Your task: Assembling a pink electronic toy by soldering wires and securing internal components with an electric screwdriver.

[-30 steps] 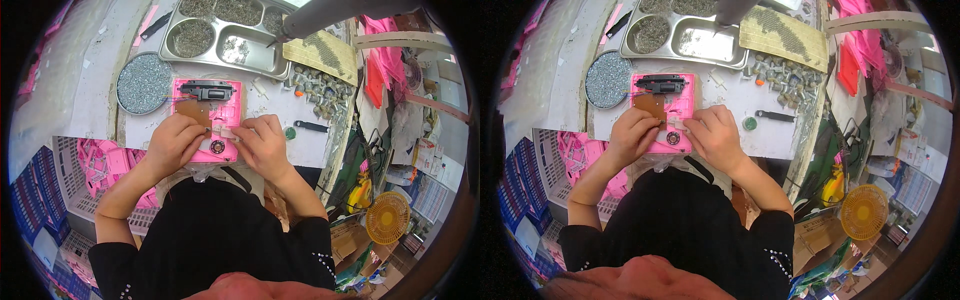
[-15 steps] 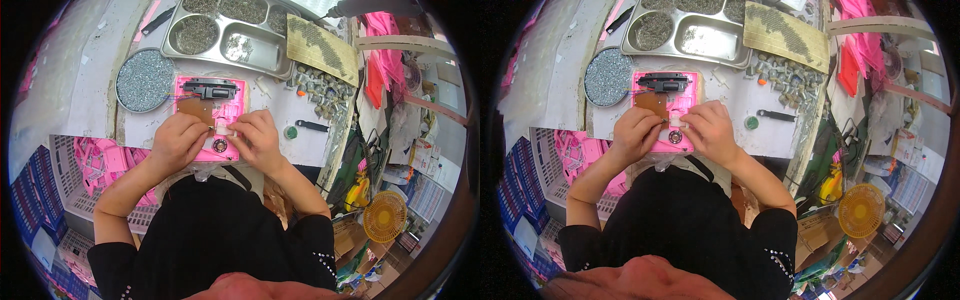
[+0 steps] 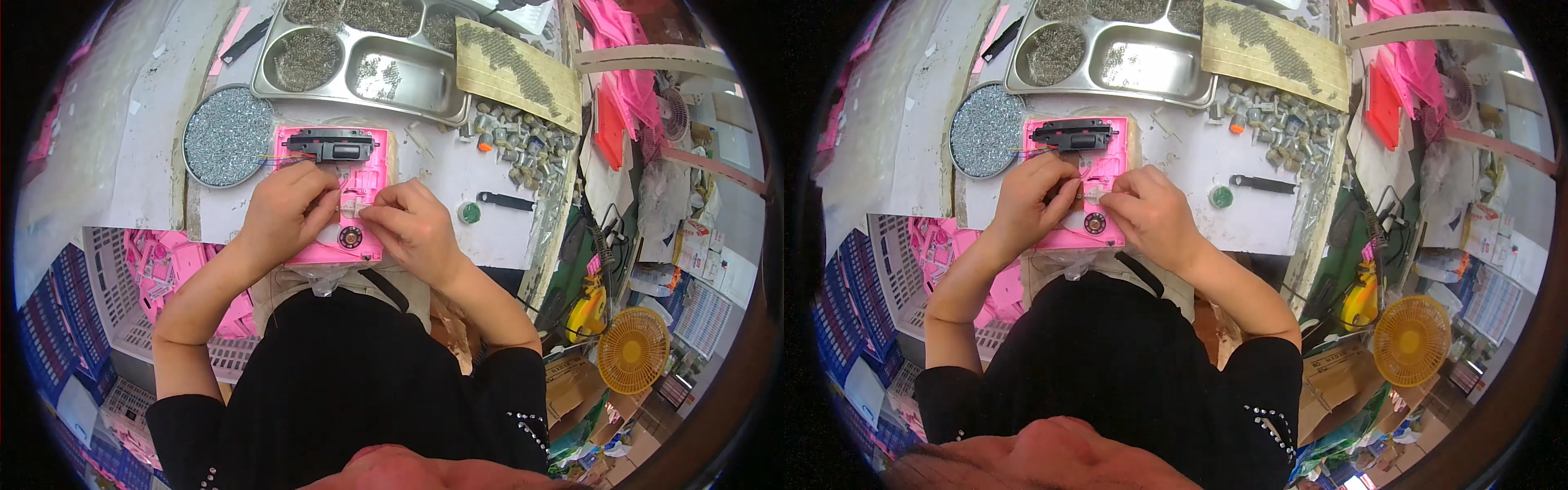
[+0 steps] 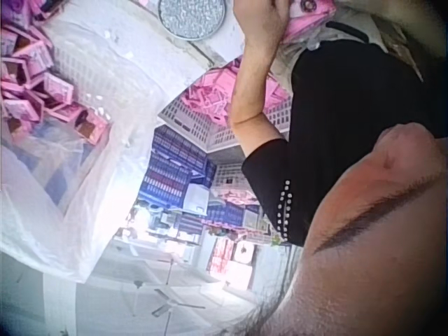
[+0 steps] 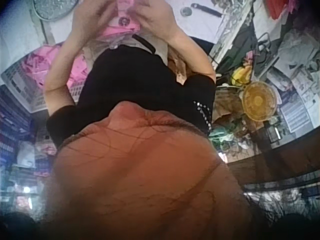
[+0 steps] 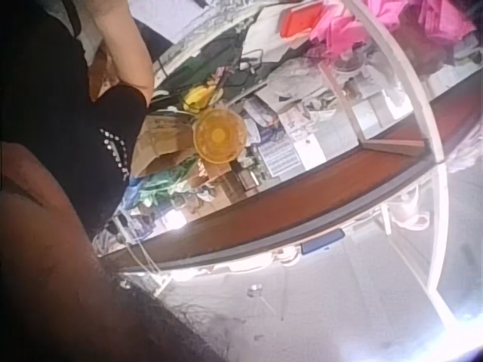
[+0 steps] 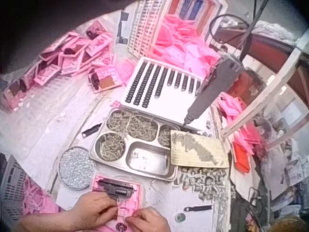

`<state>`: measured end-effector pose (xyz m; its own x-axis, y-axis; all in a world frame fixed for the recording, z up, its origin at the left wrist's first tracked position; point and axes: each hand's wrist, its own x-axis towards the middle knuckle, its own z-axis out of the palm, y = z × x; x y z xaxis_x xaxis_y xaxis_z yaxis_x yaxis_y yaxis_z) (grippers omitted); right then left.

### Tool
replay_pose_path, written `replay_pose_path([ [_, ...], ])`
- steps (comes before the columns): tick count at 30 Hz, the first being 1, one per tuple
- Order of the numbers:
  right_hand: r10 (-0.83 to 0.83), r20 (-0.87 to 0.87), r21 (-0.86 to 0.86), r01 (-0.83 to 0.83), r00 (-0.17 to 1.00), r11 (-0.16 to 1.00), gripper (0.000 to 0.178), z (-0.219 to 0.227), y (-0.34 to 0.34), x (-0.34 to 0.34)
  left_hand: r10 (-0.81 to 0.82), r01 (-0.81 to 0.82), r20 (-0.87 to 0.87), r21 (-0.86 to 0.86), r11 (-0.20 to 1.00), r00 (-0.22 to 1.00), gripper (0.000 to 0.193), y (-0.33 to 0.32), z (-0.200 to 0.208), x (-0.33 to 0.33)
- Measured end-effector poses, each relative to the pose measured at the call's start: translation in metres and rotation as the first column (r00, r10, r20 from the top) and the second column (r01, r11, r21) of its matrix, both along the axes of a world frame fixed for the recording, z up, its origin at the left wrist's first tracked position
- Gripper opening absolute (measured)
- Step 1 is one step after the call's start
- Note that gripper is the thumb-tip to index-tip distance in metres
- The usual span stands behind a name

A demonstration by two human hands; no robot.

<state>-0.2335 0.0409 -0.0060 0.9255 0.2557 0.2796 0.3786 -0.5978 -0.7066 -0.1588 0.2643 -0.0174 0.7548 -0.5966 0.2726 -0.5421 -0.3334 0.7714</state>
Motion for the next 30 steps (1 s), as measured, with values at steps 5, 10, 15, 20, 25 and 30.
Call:
replay_pose_path([
  [5,-0.004,-0.002,-0.035,0.004,1.0,0.999,0.022,0.009,-0.003,-0.001,-0.001,0.002,0.026,-0.008,1.0,1.0,0.011,0.002,0.002,-0.001],
  [10,0.031,0.104,-0.003,-0.031,0.994,1.0,0.022,-0.003,-0.008,0.0,0.019,-0.018,0.102,-0.012,1.0,0.995,0.013,-0.001,-0.003,-0.003],
  [15,0.045,0.163,0.05,-0.053,0.986,0.997,0.023,-0.009,-0.009,0.001,0.044,-0.038,0.11,-0.057,0.998,0.993,0.014,-0.001,-0.005,-0.004],
  [20,0.099,0.178,0.068,-0.112,0.979,0.991,0.025,-0.011,-0.012,0.006,0.05,-0.043,0.108,-0.063,0.997,0.993,0.013,0.0,-0.005,-0.005],
  [25,0.056,0.203,0.135,-0.084,0.978,0.987,0.024,-0.022,-0.006,0.002,0.048,-0.039,0.102,-0.088,0.995,0.994,0.013,-0.001,-0.006,-0.004],
  [30,0.123,0.22,-0.163,-0.088,0.968,0.983,0.025,-0.016,-0.006,0.008,0.05,-0.041,0.098,-0.083,0.996,0.994,0.013,-0.001,-0.006,-0.005],
])
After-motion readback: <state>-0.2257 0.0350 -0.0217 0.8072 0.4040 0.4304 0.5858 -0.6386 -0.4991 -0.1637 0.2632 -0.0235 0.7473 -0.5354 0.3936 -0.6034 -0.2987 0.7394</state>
